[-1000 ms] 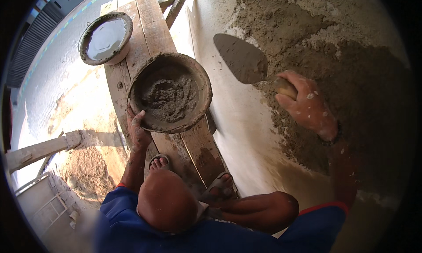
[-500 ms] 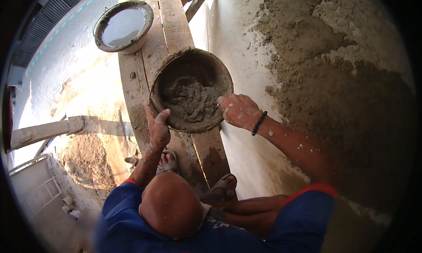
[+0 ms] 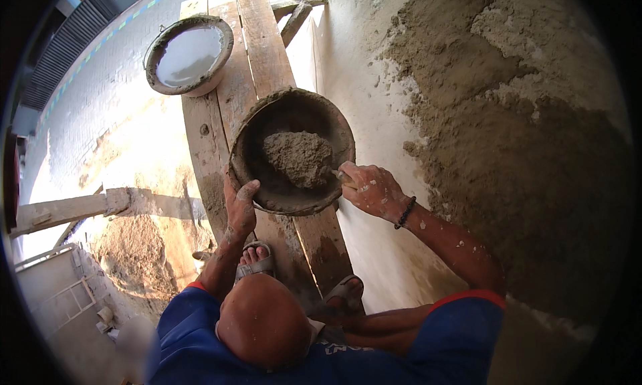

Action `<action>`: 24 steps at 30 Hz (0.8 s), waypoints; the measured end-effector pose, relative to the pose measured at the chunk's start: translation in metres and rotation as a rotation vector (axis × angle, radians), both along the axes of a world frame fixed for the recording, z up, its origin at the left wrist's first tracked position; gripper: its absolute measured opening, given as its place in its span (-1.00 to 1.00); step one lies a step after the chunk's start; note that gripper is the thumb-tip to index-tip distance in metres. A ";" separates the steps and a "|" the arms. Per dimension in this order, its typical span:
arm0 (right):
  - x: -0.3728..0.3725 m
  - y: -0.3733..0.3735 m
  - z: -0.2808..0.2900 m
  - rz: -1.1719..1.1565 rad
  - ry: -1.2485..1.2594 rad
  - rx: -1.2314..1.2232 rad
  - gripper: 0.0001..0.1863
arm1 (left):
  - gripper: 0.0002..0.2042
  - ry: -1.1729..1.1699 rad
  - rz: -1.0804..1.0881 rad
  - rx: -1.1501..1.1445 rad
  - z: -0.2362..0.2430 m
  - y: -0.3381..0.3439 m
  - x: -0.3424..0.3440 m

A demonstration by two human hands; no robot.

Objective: The person applies cement plaster to a wall using a trowel. They scoop cement from a bucket onto the trowel and spread it across the wall surface to create a layer of plaster.

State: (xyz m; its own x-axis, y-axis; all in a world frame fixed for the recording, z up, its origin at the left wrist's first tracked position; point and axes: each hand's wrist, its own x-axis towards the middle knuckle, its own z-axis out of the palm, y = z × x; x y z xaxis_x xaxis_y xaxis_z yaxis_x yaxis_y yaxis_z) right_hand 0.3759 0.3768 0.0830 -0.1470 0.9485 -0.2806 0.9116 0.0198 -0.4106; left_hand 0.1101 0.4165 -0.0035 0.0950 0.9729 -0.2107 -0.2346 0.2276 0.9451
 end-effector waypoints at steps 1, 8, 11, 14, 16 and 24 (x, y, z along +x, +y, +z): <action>0.001 0.003 0.001 -0.006 -0.002 0.006 -0.73 | -0.37 -0.002 -0.006 0.006 -0.002 0.006 -0.003; 0.003 0.003 0.046 -0.042 0.090 -0.063 -0.68 | -0.32 -0.093 -0.016 -0.071 -0.011 0.012 -0.013; 0.009 -0.003 0.099 -0.042 0.196 0.051 -0.62 | -0.28 -0.031 -0.023 -0.066 -0.004 0.010 -0.007; 0.016 -0.011 0.161 0.021 0.228 0.122 -0.60 | -0.29 0.071 -0.029 -0.043 -0.011 0.010 -0.013; 0.021 -0.008 0.186 0.101 0.248 0.142 -0.60 | -0.29 0.193 0.018 0.052 -0.029 0.012 -0.036; 0.139 -0.083 0.249 -0.871 -0.059 0.196 -0.57 | -0.36 -0.044 -0.134 -0.032 -0.013 0.013 0.010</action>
